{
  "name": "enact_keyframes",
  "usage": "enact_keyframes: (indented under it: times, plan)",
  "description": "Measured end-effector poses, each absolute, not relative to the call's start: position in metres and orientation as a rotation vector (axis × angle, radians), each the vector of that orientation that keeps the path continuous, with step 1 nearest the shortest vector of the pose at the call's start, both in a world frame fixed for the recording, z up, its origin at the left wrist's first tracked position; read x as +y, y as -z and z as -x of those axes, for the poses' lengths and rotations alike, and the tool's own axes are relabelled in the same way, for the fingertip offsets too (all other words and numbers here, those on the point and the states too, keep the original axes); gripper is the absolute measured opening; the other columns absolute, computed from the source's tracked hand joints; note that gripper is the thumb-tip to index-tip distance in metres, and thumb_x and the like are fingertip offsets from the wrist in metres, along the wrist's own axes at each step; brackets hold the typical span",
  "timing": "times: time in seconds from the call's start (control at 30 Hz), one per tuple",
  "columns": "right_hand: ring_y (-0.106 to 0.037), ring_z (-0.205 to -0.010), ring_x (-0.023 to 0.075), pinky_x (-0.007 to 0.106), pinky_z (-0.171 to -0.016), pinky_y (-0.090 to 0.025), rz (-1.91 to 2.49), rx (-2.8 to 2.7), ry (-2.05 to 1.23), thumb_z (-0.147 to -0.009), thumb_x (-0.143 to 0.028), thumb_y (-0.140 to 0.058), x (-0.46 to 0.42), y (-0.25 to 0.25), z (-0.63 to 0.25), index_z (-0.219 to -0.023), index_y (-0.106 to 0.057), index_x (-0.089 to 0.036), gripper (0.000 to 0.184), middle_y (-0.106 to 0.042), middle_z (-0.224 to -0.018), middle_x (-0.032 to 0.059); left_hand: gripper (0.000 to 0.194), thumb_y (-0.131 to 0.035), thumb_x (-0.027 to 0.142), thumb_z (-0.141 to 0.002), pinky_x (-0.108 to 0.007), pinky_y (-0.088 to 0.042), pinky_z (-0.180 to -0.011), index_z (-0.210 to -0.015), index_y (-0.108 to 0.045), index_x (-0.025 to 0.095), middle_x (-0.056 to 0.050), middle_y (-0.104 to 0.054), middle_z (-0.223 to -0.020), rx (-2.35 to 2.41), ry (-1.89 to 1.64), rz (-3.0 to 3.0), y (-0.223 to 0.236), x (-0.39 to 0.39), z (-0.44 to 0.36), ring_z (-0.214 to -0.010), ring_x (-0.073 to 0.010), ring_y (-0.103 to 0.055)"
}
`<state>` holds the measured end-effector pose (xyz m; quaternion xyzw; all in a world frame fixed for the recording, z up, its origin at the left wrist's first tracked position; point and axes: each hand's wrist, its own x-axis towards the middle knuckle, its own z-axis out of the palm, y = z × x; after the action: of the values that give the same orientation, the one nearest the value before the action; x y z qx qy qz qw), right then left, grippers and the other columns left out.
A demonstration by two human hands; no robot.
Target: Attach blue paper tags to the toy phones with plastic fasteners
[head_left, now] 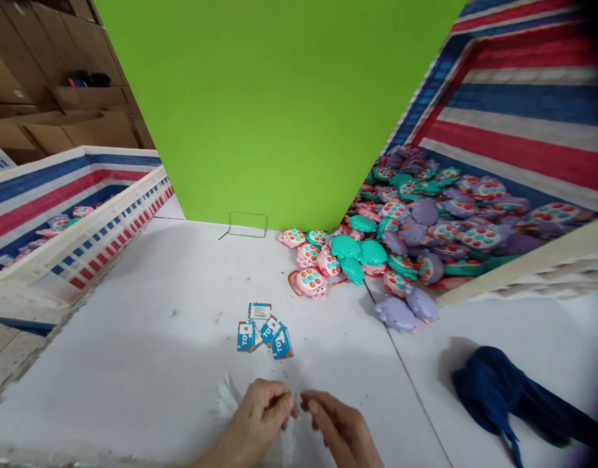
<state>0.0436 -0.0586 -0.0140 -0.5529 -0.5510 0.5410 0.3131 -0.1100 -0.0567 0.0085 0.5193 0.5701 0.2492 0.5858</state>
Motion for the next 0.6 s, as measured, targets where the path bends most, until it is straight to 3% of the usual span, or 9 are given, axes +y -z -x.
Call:
enact_keyframes:
  times: [0.07, 0.2, 0.43, 0.5, 0.6]
  plan:
    - [-0.047, -0.054, 0.0137, 0.022, -0.044, -0.037, 1.391, -1.315, -1.488, -0.075, -0.046, -0.049, -0.044, 0.008, -0.041, -0.078, -0.065, -0.016, 0.034, -0.062, -0.070, 0.0051, 0.030, -0.038, 0.033, -0.077, -0.021, -0.030, -0.052, -0.064, -0.057, 0.014, 0.003, -0.042, -0.051, 1.324, -0.544, -1.226, -0.009, -0.057, 0.108, -0.052, -0.0110, -0.042]
    - [-0.042, -0.046, 0.0098, 0.021, -0.041, -0.034, 1.308, -1.075, -1.572, -0.068, -0.045, -0.061, -0.026, 0.009, -0.030, -0.065, -0.066, -0.015, 0.030, -0.053, -0.054, -0.0002, 0.028, -0.039, 0.029, -0.077, -0.021, -0.032, -0.054, -0.064, -0.058, 0.015, 0.004, -0.043, -0.051, 1.345, -0.525, -1.213, -0.002, -0.057, 0.103, -0.053, -0.0107, -0.043]
    - [-0.049, -0.052, 0.0102, 0.016, -0.039, -0.034, 1.216, -0.558, -1.830, -0.052, -0.038, -0.076, -0.020, 0.012, -0.033, -0.066, -0.065, -0.017, 0.027, -0.055, -0.054, -0.0012, 0.027, -0.039, 0.023, -0.077, -0.020, -0.036, -0.058, -0.063, -0.060, 0.014, 0.003, -0.047, -0.053, 1.376, -0.392, -1.300, -0.001, -0.052, 0.103, -0.056, -0.0116, -0.046]
    - [-0.049, -0.052, 0.0098, 0.015, -0.039, -0.034, 1.225, -0.535, -1.826, -0.052, -0.038, -0.076, -0.019, 0.009, -0.039, -0.061, -0.063, -0.017, 0.027, -0.055, -0.055, -0.0014, 0.024, -0.042, 0.023, -0.078, -0.021, -0.038, -0.061, -0.066, -0.061, 0.014, 0.000, -0.053, -0.060, 1.430, -0.393, -1.476, -0.003, -0.039, 0.109, -0.062, -0.0129, -0.049]
    - [-0.047, -0.046, 0.0087, 0.017, -0.038, -0.033, 1.297, -0.594, -1.693, -0.055, -0.041, -0.074, -0.019, 0.008, -0.051, -0.063, -0.061, -0.017, 0.028, -0.054, -0.056, -0.0017, 0.015, -0.048, 0.022, -0.078, -0.026, -0.039, -0.075, -0.083, -0.060, 0.015, -0.005, -0.058, -0.087, 1.708, -0.327, -1.838, -0.003, -0.009, 0.120, -0.084, -0.0181, -0.051]
